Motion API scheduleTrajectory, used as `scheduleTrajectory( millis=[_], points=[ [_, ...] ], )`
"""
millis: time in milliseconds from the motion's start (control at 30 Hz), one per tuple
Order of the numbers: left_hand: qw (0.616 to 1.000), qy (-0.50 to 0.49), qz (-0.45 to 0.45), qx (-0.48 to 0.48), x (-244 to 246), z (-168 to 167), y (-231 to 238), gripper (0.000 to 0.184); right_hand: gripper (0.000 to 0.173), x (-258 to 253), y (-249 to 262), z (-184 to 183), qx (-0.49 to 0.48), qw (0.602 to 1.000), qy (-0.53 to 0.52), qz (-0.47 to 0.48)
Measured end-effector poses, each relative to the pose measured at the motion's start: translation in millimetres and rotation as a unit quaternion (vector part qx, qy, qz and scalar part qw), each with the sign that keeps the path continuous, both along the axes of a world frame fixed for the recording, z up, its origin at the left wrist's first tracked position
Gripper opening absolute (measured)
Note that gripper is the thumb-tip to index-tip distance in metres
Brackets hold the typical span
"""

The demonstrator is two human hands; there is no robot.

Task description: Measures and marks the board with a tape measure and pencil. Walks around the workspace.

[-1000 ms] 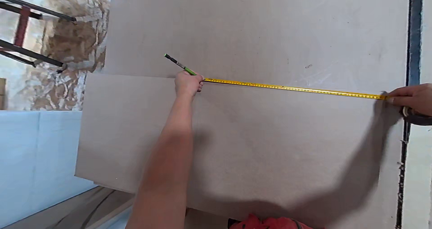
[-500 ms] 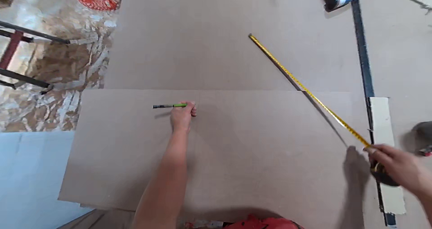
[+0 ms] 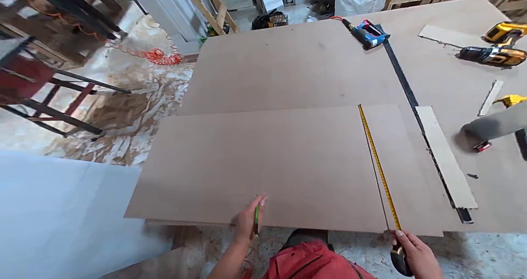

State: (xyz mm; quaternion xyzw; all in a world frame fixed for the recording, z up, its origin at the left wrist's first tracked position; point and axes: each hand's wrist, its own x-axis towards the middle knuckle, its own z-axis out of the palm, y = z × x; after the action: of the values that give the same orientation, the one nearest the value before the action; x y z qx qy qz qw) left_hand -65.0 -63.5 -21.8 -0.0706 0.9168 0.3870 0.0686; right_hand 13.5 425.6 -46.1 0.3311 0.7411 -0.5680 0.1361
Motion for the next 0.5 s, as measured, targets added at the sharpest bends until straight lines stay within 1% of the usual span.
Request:
scheduleTrajectory(
  millis=[67,133,200,267,367,433,500],
  points=[
    [0.999,-0.005,-0.034,-0.032,47,0,-14,0.036,0.031,11,-21,-8,-0.024,0.999,0.035,-0.007],
    [0.995,-0.052,-0.051,-0.065,82,7,-36,0.036,0.031,24,-44,-7,-0.038,0.997,0.070,-0.015],
    [0.991,-0.086,-0.059,-0.081,98,17,-60,0.036,0.031,28,-65,5,-0.032,0.994,0.096,-0.030],
    [0.990,-0.091,-0.064,-0.091,99,25,-82,0.036,0.032,24,-80,14,-0.023,0.993,0.107,-0.034],
    [0.988,-0.087,-0.075,-0.100,86,33,-113,0.037,0.031,11,-105,22,-0.010,0.995,0.098,-0.010],
    [0.988,-0.079,-0.094,-0.097,72,31,-137,0.037,0.029,8,-136,23,-0.021,0.996,0.090,-0.002],
    [0.988,-0.065,-0.118,-0.080,55,24,-162,0.037,0.029,15,-180,19,-0.043,0.995,0.086,-0.001]
  ],
)
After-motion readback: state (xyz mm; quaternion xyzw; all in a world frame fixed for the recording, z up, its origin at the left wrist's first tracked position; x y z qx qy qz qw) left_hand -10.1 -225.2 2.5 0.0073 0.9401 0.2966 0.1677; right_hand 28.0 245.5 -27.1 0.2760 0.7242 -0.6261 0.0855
